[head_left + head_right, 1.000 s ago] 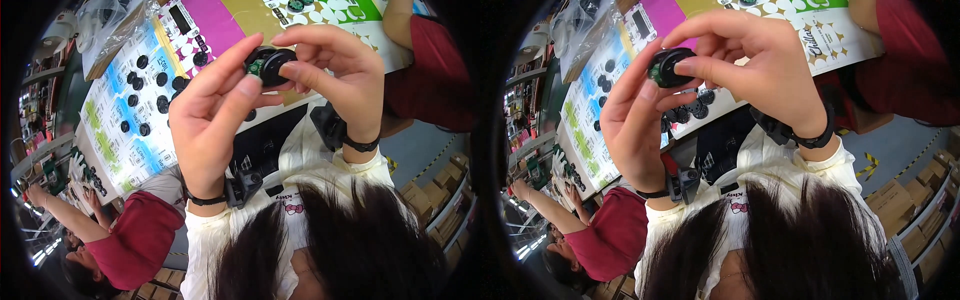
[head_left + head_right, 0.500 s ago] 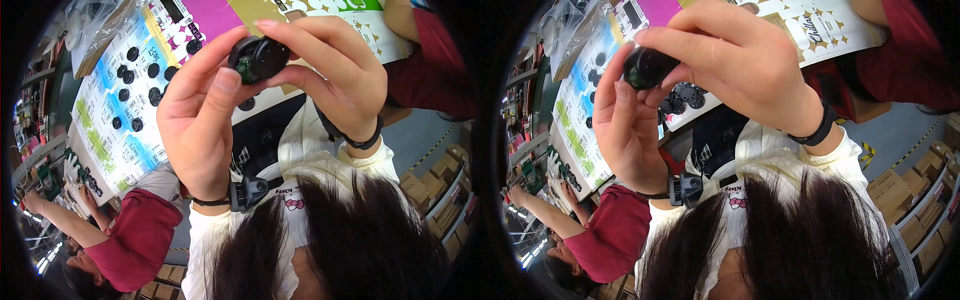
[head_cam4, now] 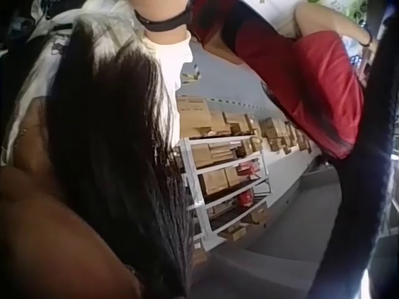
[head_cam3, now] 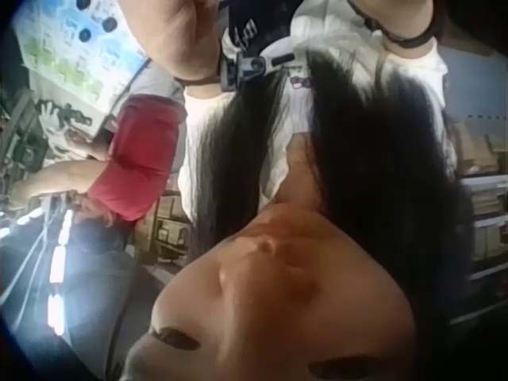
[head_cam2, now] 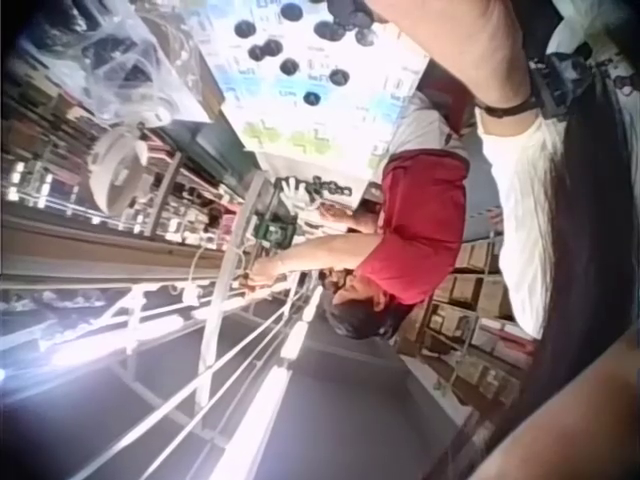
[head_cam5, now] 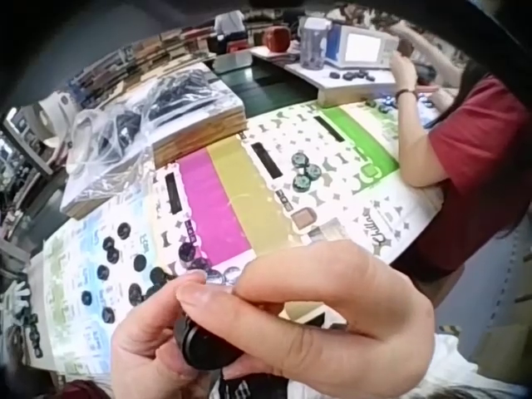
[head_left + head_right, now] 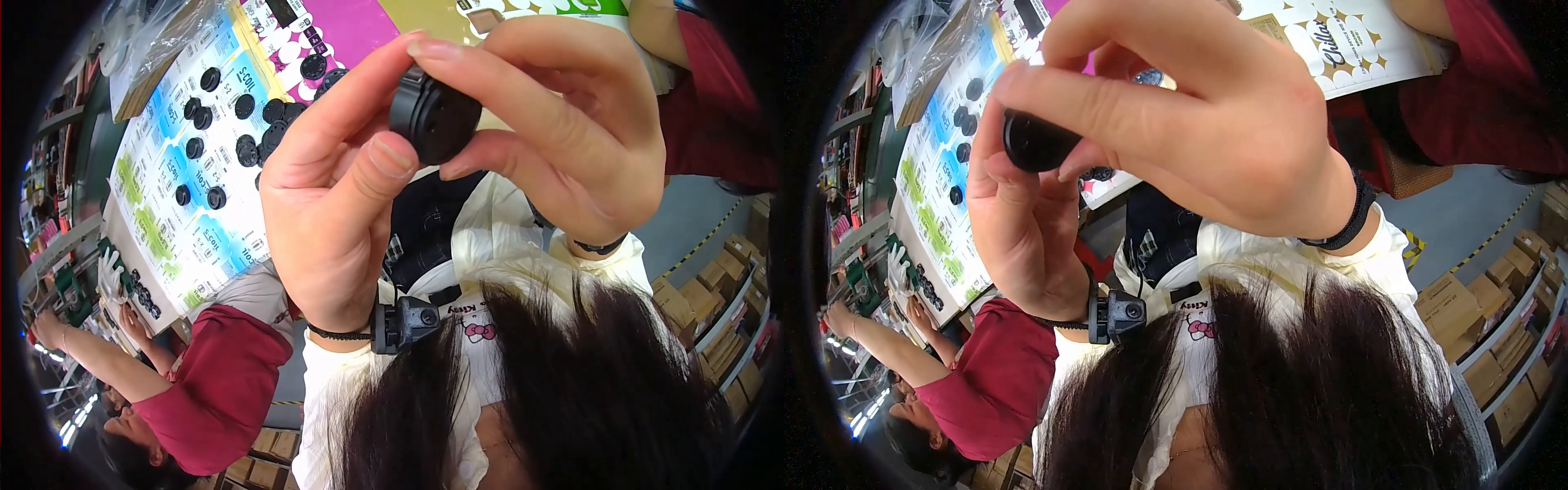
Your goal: Manually assembling small black plastic components by fitting caps onto electronic bases.
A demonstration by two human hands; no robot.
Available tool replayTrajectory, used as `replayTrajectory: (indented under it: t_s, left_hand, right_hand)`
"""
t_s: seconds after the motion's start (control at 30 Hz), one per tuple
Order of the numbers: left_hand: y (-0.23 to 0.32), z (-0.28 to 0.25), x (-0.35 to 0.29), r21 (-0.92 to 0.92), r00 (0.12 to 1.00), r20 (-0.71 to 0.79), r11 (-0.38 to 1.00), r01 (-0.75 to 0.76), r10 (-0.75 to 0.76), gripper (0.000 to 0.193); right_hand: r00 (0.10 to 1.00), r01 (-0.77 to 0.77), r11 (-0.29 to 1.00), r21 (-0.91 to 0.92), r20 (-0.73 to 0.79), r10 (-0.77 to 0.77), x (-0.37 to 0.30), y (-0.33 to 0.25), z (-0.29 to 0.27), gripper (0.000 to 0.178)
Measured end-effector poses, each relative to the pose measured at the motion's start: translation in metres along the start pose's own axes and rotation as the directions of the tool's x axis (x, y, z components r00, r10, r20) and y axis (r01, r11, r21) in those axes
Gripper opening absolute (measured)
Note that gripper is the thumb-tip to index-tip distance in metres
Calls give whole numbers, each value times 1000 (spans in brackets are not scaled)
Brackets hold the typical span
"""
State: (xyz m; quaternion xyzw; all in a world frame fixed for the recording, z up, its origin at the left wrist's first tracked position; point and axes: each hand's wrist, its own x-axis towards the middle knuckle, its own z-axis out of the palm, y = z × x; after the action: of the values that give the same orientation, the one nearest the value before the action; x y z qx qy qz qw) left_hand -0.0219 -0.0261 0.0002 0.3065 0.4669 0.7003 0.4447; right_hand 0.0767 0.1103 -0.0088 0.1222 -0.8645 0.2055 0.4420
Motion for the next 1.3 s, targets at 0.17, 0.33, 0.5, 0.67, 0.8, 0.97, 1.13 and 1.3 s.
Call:
replayTrajectory:
  t_s: [0.17, 0.33, 0.5, 0.67, 0.8, 0.97, 1.13, 1.3]
  left_hand:
    - [-1, -2, 2, 20, 1000, 17, 1000, -13, 12, 56]
    - [-8, -2, 1, 37, 998, -1, 997, -65, 66, 47]
    - [-20, 17, -4, 204, 957, -192, 963, -175, 215, 31]
    - [-40, 9, -8, 486, 889, -272, 850, -203, 368, 18]
    - [-49, 8, -16, 651, 873, -250, 740, -168, 418, 18]
    - [-43, -8, -17, 600, 934, -232, 796, -82, 271, 19]
    - [-25, -84, 13, 465, 919, -394, 867, 177, 24, 25]
    - [-9, -174, 2, 953, 882, -292, 38, 299, 371, 35]
  right_hand:
    - [1000, 24, 999, -47, -19, -25, 2, -1, 4, 44]
    - [998, 49, 995, -89, -38, -53, 0, -1, 7, 44]
    - [999, -8, 996, -89, -45, 4, -5, -4, 9, 42]
    - [866, -483, 819, 310, 35, 498, -30, -19, 26, 34]
    - [596, -702, 401, 588, 178, 783, -36, -42, 38, 28]
    - [422, -727, 113, 678, 311, 852, -32, -40, 48, 24]
    - [582, -807, 472, 353, 347, 735, -43, 14, 49, 23]
    - [779, -507, 862, -13, 420, 465, -27, 36, 71, 27]
